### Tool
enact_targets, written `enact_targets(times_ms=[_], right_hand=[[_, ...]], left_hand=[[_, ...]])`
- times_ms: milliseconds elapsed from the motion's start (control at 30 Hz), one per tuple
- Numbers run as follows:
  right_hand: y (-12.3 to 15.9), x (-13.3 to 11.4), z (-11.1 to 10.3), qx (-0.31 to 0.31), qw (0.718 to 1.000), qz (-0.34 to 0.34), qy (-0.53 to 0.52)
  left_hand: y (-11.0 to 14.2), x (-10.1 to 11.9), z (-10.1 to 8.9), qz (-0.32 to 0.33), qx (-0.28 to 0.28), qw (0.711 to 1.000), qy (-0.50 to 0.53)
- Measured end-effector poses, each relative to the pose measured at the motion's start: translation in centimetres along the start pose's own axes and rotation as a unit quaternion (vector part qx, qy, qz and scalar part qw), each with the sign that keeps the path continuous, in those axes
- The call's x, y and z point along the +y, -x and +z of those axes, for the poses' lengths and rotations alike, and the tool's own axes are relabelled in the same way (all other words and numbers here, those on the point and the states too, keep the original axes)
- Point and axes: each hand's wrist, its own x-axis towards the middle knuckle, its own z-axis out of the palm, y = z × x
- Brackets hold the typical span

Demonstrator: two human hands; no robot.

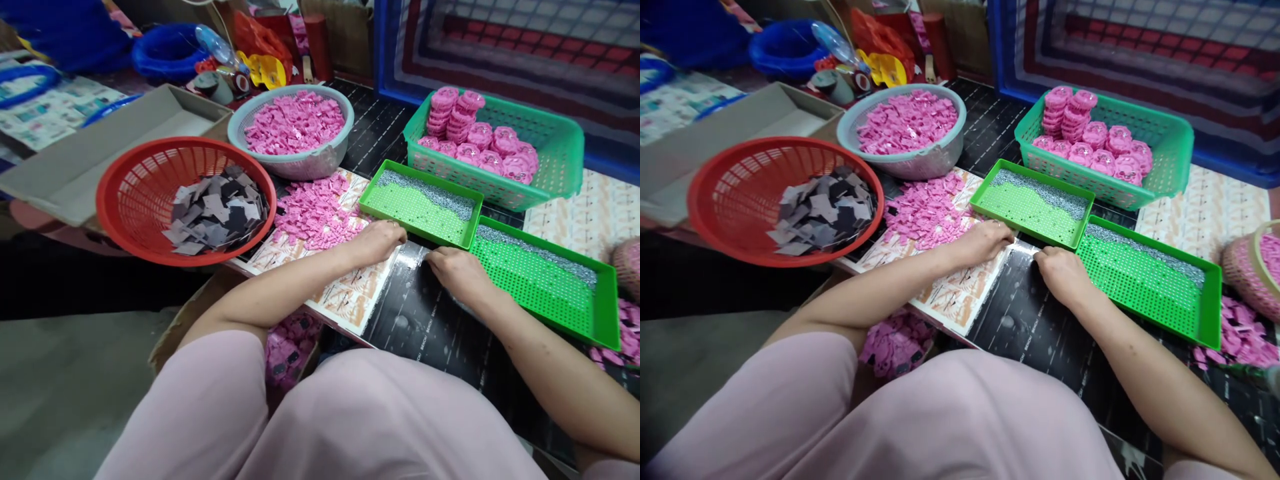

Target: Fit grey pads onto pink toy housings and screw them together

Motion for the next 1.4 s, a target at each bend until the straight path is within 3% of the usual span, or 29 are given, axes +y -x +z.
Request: enact_targets(times_ms=[100, 200, 267, 400, 467, 567, 700, 900, 1000, 1100, 1233, 1400], right_hand=[[-0.6, 1.6, -1.4, 0.064, 0.998, 0.004, -0.026], [-3.0, 3.7, -2.9, 0.19, 0.98, 0.022, -0.053], [-5.0, 4.8, -3.2, 0.22, 0.973, 0.05, -0.058], [-6.7, 5.7, -2.6, 0.181, 0.978, 0.089, -0.055], [-6.4, 5.5, -2.3, 0.191, 0.974, 0.108, -0.062], [-5.5, 4.9, -2.1, 0.17, 0.971, 0.135, -0.101], [-6.2, 4.5, -2.2, 0.086, 0.972, 0.118, -0.182], [-10.6, 3.9, -2.0, -0.026, 0.948, 0.095, -0.303], [-12.4, 4.3, -2.1, -0.02, 0.931, 0.118, -0.346], [-12.7, 5.0, -2.2, 0.017, 0.913, 0.149, -0.379], [-11.9, 5.6, -1.9, -0.034, 0.897, 0.144, -0.417], [-10.9, 8.2, -2.7, 0.038, 0.884, 0.198, -0.422]], left_hand=[[-1.7, -1.4, -1.5, -0.015, 0.034, 0.999, 0.024], [-4.1, -2.6, -2.7, -0.047, 0.079, 0.995, 0.027], [-4.8, -2.7, -3.0, -0.067, 0.084, 0.994, 0.004], [-2.9, -1.2, -2.5, -0.053, 0.039, 0.997, -0.038], [-1.2, -0.2, -2.0, -0.055, -0.025, 0.998, -0.033], [0.3, 0.7, -1.0, -0.054, -0.069, 0.996, -0.029], [0.0, 1.2, 0.2, -0.06, -0.084, 0.994, -0.036], [-0.2, 1.5, 0.8, -0.057, -0.084, 0.994, -0.047], [0.2, 1.4, -0.2, -0.056, -0.078, 0.994, -0.048], [-0.2, 0.4, -1.9, -0.078, -0.051, 0.995, -0.046], [-2.2, -3.0, -3.7, -0.133, 0.018, 0.988, -0.082], [-4.2, -5.8, -3.6, -0.111, -0.008, 0.988, -0.11]])
